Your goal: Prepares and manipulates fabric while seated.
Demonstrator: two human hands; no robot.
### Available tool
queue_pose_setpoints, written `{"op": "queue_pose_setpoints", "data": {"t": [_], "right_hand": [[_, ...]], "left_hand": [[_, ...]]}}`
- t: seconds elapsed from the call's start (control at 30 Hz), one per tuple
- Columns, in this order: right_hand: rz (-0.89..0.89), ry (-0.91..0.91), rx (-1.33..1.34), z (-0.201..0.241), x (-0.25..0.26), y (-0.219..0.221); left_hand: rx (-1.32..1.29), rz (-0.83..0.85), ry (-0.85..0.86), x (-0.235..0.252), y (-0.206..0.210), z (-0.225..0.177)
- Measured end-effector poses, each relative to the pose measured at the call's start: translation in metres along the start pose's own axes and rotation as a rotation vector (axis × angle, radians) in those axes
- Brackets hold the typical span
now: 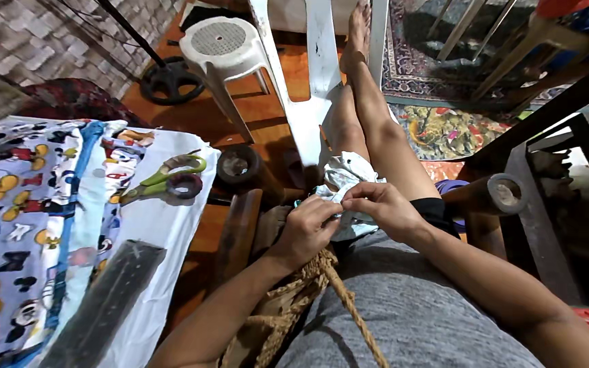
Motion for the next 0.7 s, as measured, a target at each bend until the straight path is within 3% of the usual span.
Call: {"op": "queue_pose_setpoints", "data": {"t": [0.13,0.27,0.33,0.4,0.47,0.53,0.63,0.7], "right_hand": [[-0.053,-0.066,0.14,-0.004,0.004,0.002],[-0.092,-0.153,0.504,-0.001,0.017,-0.007],[0.033,-0.215,0.695,0.007,0.022,-0.015],[0.219,-0.286,0.715,0.017,0.024,-0.023],[0.395,-0.385,0.455,0.027,0.022,-0.032],[0.525,-0.521,-0.013,0.039,0.018,-0.039],[0.546,-0.643,-0.623,0.042,0.013,-0.041],[0.514,-0.692,-0.793,0.034,0.01,-0.041]], "left_hand": [[-0.065,0.082,-0.055,0.002,0.001,0.003],[-0.196,0.208,-0.246,0.004,0.001,0.01],[-0.249,0.26,-0.35,0.007,-0.002,0.011],[-0.303,0.303,-0.412,0.01,-0.006,0.012],[-0.347,0.34,-0.464,0.012,-0.009,0.015],[-0.368,0.37,-0.497,0.013,-0.01,0.018],[-0.398,0.407,-0.543,0.014,-0.01,0.02],[-0.418,0.42,-0.567,0.014,-0.01,0.02]]}}
Point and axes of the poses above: each hand's wrist, its own x-axis towards the middle knuckle, its own y-axis out of the palm, z = x × y, the point moved 4 cm from there along x, towards the middle knuckle, and after that the axes turned 15 degrees about -y, right-handed, at the moved point
